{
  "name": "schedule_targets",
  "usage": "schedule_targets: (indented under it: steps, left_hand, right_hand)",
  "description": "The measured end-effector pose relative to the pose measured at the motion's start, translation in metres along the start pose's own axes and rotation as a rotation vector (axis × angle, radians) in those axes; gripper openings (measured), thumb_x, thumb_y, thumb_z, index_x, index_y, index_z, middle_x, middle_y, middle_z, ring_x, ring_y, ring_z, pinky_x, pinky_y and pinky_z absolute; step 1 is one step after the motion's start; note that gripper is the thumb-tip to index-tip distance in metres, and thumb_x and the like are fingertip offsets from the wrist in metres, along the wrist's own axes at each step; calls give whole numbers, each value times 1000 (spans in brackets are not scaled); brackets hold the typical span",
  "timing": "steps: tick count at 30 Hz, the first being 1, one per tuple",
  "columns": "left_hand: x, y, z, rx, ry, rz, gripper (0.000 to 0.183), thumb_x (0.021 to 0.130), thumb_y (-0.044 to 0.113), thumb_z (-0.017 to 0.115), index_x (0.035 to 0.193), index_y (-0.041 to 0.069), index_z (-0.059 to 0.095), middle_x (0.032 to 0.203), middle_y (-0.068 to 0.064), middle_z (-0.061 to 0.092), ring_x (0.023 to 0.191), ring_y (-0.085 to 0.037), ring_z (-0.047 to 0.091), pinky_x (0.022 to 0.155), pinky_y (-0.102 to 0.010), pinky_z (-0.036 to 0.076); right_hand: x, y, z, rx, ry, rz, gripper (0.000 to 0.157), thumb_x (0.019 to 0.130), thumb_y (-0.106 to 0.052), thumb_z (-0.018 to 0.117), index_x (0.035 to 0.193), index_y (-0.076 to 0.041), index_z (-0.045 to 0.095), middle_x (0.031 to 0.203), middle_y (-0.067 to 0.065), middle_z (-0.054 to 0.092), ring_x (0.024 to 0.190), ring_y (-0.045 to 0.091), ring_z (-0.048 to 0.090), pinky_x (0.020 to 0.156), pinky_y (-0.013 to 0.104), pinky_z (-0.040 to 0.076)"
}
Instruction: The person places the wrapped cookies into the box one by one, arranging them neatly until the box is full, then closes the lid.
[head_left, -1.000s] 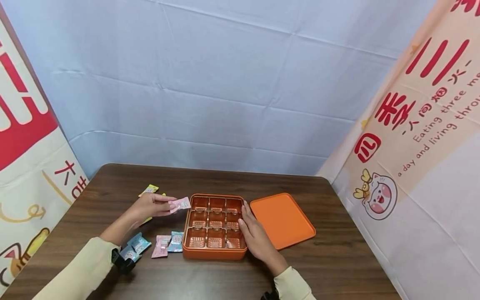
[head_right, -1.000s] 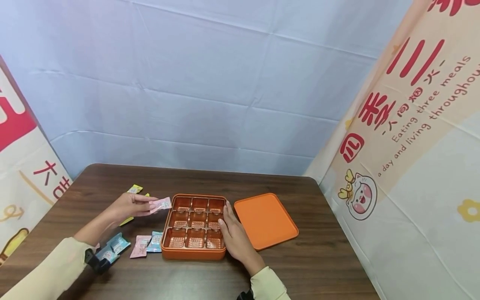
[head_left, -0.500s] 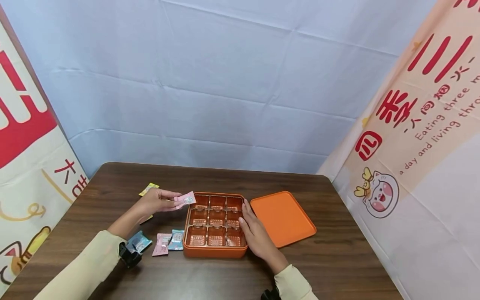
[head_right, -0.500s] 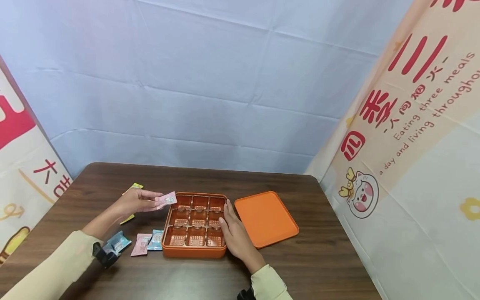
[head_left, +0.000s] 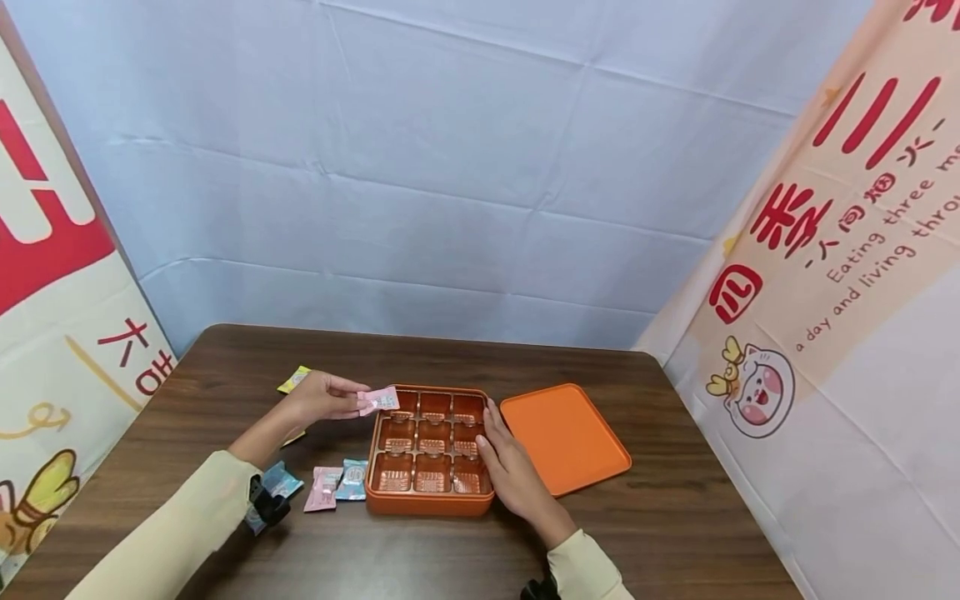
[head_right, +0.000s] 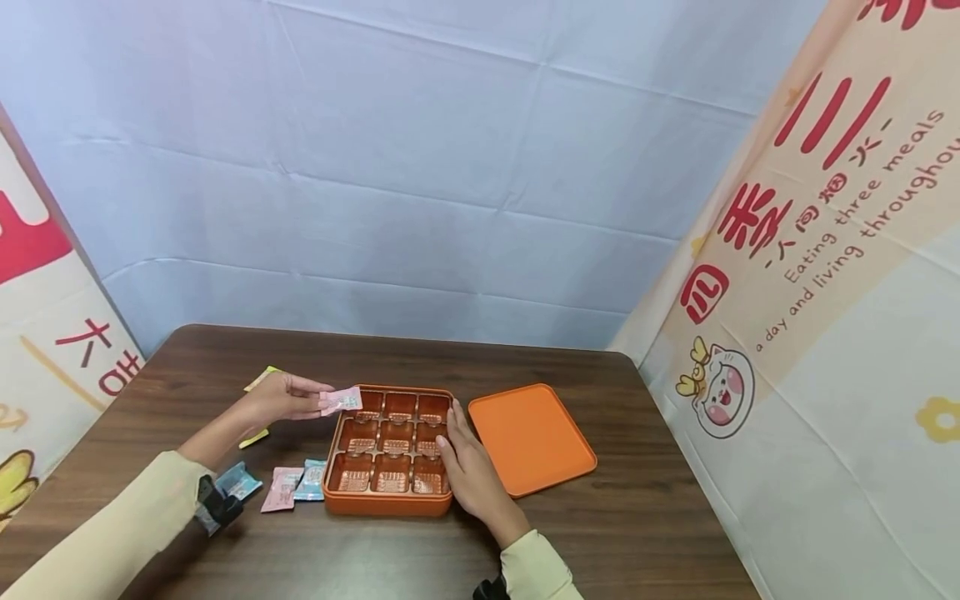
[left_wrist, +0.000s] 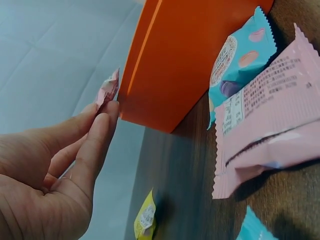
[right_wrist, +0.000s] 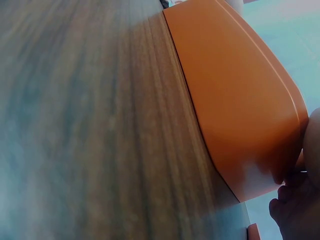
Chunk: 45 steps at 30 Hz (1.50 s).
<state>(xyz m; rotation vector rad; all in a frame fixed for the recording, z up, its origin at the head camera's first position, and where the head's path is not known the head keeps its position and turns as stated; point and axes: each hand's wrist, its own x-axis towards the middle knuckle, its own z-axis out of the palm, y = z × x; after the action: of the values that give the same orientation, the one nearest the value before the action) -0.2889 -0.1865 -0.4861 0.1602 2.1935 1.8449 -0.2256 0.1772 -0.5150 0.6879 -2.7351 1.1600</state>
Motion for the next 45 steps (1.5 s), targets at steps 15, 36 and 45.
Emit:
schedule_targets:
  steps: [15, 36, 45]
  left_hand:
    - [6, 10, 6, 88, 1, 23, 33, 91, 3, 75, 122, -9, 69, 111, -22, 73, 93, -26, 74, 85, -46, 59]
    - [8, 23, 12, 157, 28, 21, 25, 95, 1, 69, 118, -9, 71, 112, -22, 72, 93, -27, 74, 86, -48, 59]
    - [13, 28, 17, 177, 18, 41, 23, 95, 2, 69, 116, -8, 72, 112, -22, 72, 96, -28, 74, 89, -48, 58]
  right_hand:
    - [2, 0, -1, 14, -1, 8, 58, 112, -33, 41, 159, -3, 26, 168, -1, 10, 152, 26, 21, 120, 52, 26]
    - [3, -1, 1, 0, -9, -5, 58, 112, -33, 40, 158, -2, 26, 168, 1, 9, 152, 26, 20, 120, 53, 26]
    - [1, 1, 2, -3, 6, -6, 58, 111, -32, 42, 158, 0, 27, 168, 3, 11, 152, 28, 22, 119, 55, 27]
